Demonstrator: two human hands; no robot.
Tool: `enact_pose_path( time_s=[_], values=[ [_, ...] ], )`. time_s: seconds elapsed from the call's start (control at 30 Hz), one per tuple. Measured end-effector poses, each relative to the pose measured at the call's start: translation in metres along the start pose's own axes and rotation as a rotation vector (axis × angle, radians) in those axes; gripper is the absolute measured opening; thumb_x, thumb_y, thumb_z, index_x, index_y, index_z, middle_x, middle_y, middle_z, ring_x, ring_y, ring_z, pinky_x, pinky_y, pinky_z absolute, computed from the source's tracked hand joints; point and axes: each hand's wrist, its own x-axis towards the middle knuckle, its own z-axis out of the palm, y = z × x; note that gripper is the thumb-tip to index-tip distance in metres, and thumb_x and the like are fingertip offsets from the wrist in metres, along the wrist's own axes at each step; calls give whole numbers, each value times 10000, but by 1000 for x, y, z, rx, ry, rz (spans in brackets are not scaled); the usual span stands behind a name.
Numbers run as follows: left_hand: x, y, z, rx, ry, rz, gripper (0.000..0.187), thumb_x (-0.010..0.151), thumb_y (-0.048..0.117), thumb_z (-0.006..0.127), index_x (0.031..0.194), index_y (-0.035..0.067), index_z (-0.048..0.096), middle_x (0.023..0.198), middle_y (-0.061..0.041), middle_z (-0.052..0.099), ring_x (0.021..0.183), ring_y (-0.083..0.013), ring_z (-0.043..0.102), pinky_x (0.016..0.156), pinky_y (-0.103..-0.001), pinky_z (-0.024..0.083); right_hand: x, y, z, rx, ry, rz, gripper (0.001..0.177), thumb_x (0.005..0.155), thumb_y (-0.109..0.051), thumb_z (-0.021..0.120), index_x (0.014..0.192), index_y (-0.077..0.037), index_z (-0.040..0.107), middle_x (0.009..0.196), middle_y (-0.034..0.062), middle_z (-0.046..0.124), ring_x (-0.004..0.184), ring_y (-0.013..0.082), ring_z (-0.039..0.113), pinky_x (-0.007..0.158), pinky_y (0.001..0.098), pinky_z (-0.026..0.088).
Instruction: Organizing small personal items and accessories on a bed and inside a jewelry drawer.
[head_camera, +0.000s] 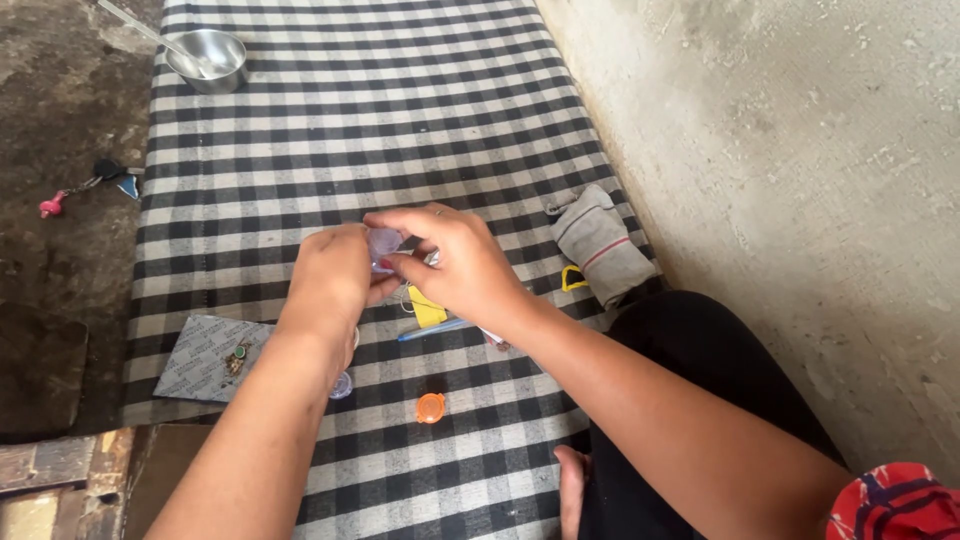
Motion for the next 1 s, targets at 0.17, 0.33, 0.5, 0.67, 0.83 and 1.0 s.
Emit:
enact_pose_path(
  time_s=[0.17,0.33,0.5,0.67,0.83,1.0],
  values=[
    [-1,-1,0,23,-35,17,319,991,189,562,1147,-47,708,1037,-120,728,877,-160,683,792,-257,578,7,-22,-8,158,-47,168,884,884,76,676,1622,-154,248,1252,119,744,1040,192,764,881,293,654],
    [1,-1,-2,44,-11,35,334,966,174,635,1188,-68,698,1046,-136,732,881,-180,673,794,-263,571,3,-12,-4,340,-41,142,962,868,165,634,1658,-146,183,1322,147,711,1112,192,692,904,328,623],
    [5,1,-3,24,154,22,387,951,153,631,1295,-23,650,1116,-141,705,914,-177,680,775,-294,615,-19,67,20,443,115,517,285,892,148,572,1145,48,656,1042,183,699,837,199,706,693,387,645],
    [5,1,0,-68,96,24,423,922,143,675,1323,17,629,1104,-123,719,904,-166,692,805,-258,601,-36,20,50,119,-434,254,228,829,-14,705,1054,-45,726,985,97,743,802,193,734,700,364,619],
    [1,4,-1,-102,90,18,404,911,120,656,1314,103,635,1106,-107,696,865,-147,663,789,-253,611,-50,-12,68,-147,-598,85,320,853,-151,754,1166,-120,695,1135,109,679,887,269,706,770,417,587],
    [4,-2,2,-63,2,33,285,939,137,615,1186,108,754,1144,-79,711,943,-138,660,855,-250,577,-66,2,85,-381,-662,-58,446,838,-177,746,1272,-221,655,1258,122,608,1132,347,595,831,474,568]
  ],
)
